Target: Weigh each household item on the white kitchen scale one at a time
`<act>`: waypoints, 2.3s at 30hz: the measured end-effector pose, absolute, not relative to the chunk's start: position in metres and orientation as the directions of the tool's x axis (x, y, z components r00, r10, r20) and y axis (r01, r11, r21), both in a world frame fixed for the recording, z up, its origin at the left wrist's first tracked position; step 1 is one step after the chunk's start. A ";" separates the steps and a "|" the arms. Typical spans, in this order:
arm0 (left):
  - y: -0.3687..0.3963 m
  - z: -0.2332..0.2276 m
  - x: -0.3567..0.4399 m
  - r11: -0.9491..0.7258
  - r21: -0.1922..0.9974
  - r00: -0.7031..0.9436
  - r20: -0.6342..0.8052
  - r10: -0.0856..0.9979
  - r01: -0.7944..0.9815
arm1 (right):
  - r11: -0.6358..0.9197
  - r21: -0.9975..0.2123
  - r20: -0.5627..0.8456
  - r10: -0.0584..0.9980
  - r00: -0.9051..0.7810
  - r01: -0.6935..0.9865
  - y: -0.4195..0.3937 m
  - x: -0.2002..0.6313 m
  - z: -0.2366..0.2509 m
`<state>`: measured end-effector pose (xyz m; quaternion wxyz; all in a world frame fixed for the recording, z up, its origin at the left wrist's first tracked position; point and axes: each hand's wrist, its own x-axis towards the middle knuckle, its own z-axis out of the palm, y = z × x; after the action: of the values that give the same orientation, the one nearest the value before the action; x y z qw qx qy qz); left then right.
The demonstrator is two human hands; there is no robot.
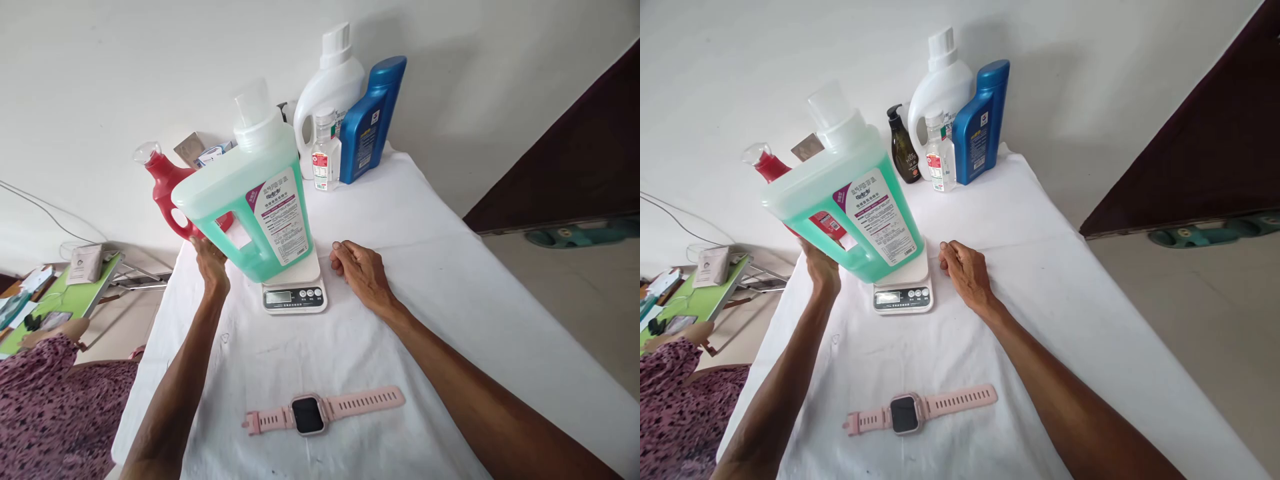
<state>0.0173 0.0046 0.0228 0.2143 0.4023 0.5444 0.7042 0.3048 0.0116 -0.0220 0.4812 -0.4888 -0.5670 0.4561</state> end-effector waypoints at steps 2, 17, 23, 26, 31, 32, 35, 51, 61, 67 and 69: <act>0.004 -0.001 0.012 -0.233 0.968 -0.659 0.237 0.714 0.096 | 0.096 -0.989 0.090 0.994 -0.058 0.110 0.011 0.304 -0.022; -0.001 -0.027 -0.001 -0.113 0.951 -0.562 0.263 0.784 0.288 | 0.097 -0.985 0.092 0.995 -0.046 0.139 0.011 0.304 -0.024; -0.001 -0.028 -0.003 -0.105 0.949 -0.560 0.261 0.786 0.296 | 0.091 -0.986 0.085 0.995 -0.047 0.138 0.010 0.305 -0.024; -0.001 -0.028 -0.003 -0.106 0.945 -0.550 0.269 0.790 0.311 | 0.097 -0.986 0.092 0.995 -0.047 0.133 0.010 0.304 -0.024; -0.002 -0.027 -0.003 -0.103 0.941 -0.549 0.275 0.789 0.323 | 0.101 -0.986 0.094 0.994 -0.053 0.134 0.011 0.304 -0.023; -0.002 -0.027 -0.002 -0.105 0.939 -0.544 0.278 0.792 0.326 | 0.102 -0.986 0.096 0.994 -0.053 0.132 0.011 0.304 -0.023; -0.002 -0.026 -0.002 -0.105 0.935 -0.528 0.281 0.801 0.339 | 0.106 -0.986 0.100 0.994 -0.051 0.129 0.011 0.304 -0.023; -0.003 -0.024 0.000 -0.096 0.930 -0.524 0.282 0.803 0.354 | 0.099 -0.985 0.092 0.994 -0.054 0.142 0.010 0.304 -0.023; -0.004 -0.019 0.003 -0.069 0.946 -0.563 0.245 0.789 0.315 | 0.097 -0.986 0.091 0.995 -0.052 0.135 0.010 0.305 -0.022; -0.004 -0.018 0.004 -0.072 0.942 -0.554 0.252 0.793 0.327 | 0.104 -0.984 0.097 0.994 -0.056 0.147 0.010 0.305 -0.022; -0.004 -0.018 0.004 -0.067 0.943 -0.554 0.248 0.795 0.327 | 0.105 -0.983 0.098 0.994 -0.054 0.147 0.010 0.305 -0.022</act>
<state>0.0043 -0.0039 -0.0178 0.1978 0.4289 0.6538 0.5912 0.3046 0.0101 -0.0220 0.4742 -0.4983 -0.5725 0.4462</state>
